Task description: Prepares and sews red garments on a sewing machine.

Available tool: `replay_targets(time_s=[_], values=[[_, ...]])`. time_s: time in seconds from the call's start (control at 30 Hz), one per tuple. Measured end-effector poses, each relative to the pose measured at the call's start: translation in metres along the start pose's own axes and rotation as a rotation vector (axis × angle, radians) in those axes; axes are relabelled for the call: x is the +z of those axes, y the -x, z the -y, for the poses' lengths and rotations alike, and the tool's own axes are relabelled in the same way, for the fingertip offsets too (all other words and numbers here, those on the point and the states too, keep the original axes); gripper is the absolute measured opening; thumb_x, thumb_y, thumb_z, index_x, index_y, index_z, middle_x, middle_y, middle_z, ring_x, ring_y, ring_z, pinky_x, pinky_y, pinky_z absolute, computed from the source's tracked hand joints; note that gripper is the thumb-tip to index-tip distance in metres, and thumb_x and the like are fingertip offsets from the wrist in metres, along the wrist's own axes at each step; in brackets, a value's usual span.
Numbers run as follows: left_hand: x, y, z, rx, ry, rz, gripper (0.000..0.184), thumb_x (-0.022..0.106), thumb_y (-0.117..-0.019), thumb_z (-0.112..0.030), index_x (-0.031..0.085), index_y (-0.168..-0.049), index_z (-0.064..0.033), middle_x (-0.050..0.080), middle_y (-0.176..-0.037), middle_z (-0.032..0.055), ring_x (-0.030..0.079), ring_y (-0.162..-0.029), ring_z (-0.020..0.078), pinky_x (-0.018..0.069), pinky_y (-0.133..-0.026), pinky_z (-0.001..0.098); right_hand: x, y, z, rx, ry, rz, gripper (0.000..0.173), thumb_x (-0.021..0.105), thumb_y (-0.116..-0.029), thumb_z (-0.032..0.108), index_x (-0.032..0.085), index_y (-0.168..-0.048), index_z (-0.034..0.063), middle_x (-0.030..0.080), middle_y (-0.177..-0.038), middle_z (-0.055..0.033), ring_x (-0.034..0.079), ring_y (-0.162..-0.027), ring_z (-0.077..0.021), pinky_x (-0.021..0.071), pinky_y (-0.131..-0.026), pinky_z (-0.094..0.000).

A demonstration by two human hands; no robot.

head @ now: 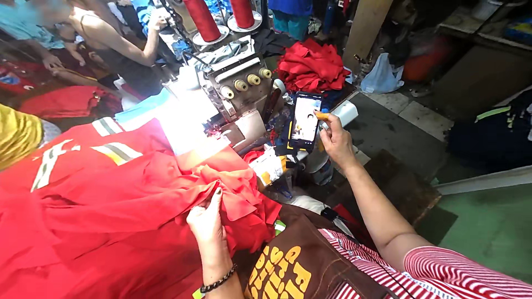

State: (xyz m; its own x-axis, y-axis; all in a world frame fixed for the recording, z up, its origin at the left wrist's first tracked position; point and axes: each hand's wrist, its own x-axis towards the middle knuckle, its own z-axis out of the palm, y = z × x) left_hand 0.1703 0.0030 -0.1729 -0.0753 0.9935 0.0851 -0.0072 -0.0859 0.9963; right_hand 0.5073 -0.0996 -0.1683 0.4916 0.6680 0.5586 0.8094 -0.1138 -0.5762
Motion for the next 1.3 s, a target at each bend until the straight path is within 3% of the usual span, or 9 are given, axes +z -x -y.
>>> replay_targets(time_s=[0.4, 0.47, 0.57, 0.6, 0.7, 0.77, 0.87, 1.07, 1.3], values=[[0.001, 0.001, -0.003, -0.017, -0.005, -0.013, 0.011, 0.074, -0.0865, 0.004, 0.067, -0.095, 0.0005, 0.074, -0.082, -0.0015, 0.071, -0.076, 0.0027, 0.0603, -0.075, 0.0212, 0.002, 0.001, 0.003, 0.018, -0.039, 0.014, 0.045, 0.054, -0.1019, 0.010, 0.046, -0.146, 0.0072, 0.071, -0.099, -0.0165, 0.063, -0.059, -0.0259, 0.0546, -0.054, -0.0455], [0.000, 0.000, -0.002, -0.008, 0.002, -0.007, 0.012, 0.074, -0.0863, 0.005, 0.067, -0.095, 0.0014, 0.074, -0.083, -0.0009, 0.071, -0.077, 0.0035, 0.0604, -0.076, 0.0220, 0.004, 0.004, 0.007, 0.028, -0.114, -0.003, 0.044, 0.054, -0.1018, 0.010, 0.047, -0.145, 0.0087, 0.069, -0.093, -0.0153, 0.059, -0.056, -0.0233, 0.0518, -0.051, -0.0416], [-0.001, -0.001, 0.000, 0.000, 0.003, 0.001, 0.011, 0.074, -0.0867, 0.004, 0.067, -0.096, 0.0018, 0.074, -0.083, -0.0003, 0.071, -0.078, 0.0040, 0.0605, -0.076, 0.0227, 0.011, 0.013, 0.020, -0.001, -0.285, 0.044, 0.037, 0.051, -0.1001, 0.005, 0.053, -0.137, 0.0053, 0.070, -0.111, -0.0134, 0.060, -0.059, -0.0175, 0.0527, -0.051, -0.0351], [-0.001, -0.001, 0.001, 0.003, 0.005, 0.003, 0.011, 0.074, -0.0866, 0.005, 0.068, -0.096, 0.0021, 0.075, -0.084, 0.0004, 0.072, -0.079, 0.0045, 0.0607, -0.076, 0.0231, 0.016, 0.018, 0.027, -0.013, -0.329, 0.093, 0.033, 0.051, -0.0987, 0.003, 0.057, -0.131, 0.0021, 0.071, -0.108, -0.0136, 0.062, -0.061, -0.0179, 0.0537, -0.052, -0.0361], [-0.001, -0.002, 0.002, 0.005, -0.003, 0.008, 0.011, 0.075, -0.0865, 0.004, 0.067, -0.094, 0.0015, 0.074, -0.083, 0.0002, 0.071, -0.077, 0.0044, 0.0605, -0.076, 0.0228, 0.033, 0.039, 0.050, -0.072, -0.373, 0.408, 0.025, 0.054, -0.0998, 0.008, 0.067, -0.120, 0.0024, 0.073, -0.104, -0.0099, 0.071, -0.080, -0.0193, 0.0615, -0.071, -0.0422], [-0.001, -0.002, 0.003, 0.009, -0.010, 0.016, 0.012, 0.075, -0.0862, 0.004, 0.066, -0.094, 0.0016, 0.074, -0.082, 0.0002, 0.071, -0.076, 0.0045, 0.0604, -0.075, 0.0230, 0.047, 0.052, 0.064, -0.164, -0.390, 0.581, 0.024, 0.057, -0.1025, 0.016, 0.069, -0.118, 0.0027, 0.073, -0.106, -0.0112, 0.071, -0.094, -0.0217, 0.0593, -0.086, -0.0451], [-0.001, -0.001, 0.001, -0.004, -0.020, 0.010, 0.012, 0.076, -0.0864, 0.002, 0.067, -0.094, 0.0015, 0.073, -0.080, 0.0004, 0.070, -0.075, 0.0048, 0.0599, -0.073, 0.0229, 0.059, 0.061, 0.086, -0.317, -0.463, 0.658, 0.030, 0.057, -0.1041, 0.021, 0.068, -0.122, 0.0005, 0.071, -0.115, -0.0139, 0.068, -0.109, -0.0238, 0.0540, -0.098, -0.0440], [0.001, -0.001, 0.001, -0.020, -0.007, 0.009, 0.012, 0.077, -0.0865, 0.001, 0.066, -0.093, 0.0001, 0.073, -0.080, 0.0002, 0.071, -0.074, 0.0051, 0.0603, -0.072, 0.0237, 0.066, 0.054, 0.119, -0.437, -0.503, 0.664, 0.030, 0.059, -0.1037, 0.023, 0.068, -0.123, 0.0014, 0.070, -0.119, -0.0123, 0.065, -0.116, -0.0236, 0.0498, -0.104, -0.0440], [-0.001, -0.001, 0.004, 0.001, 0.001, 0.024, 0.014, 0.076, -0.0872, 0.001, 0.067, -0.097, 0.0015, 0.074, -0.085, 0.0007, 0.071, -0.080, 0.0049, 0.0601, -0.077, 0.0235, 0.063, 0.056, 0.111, -0.467, -0.494, 0.657, 0.025, 0.058, -0.1037, 0.017, 0.069, -0.120, 0.0002, 0.072, -0.113, -0.0128, 0.067, -0.110, -0.0237, 0.0526, -0.099, -0.0414]])
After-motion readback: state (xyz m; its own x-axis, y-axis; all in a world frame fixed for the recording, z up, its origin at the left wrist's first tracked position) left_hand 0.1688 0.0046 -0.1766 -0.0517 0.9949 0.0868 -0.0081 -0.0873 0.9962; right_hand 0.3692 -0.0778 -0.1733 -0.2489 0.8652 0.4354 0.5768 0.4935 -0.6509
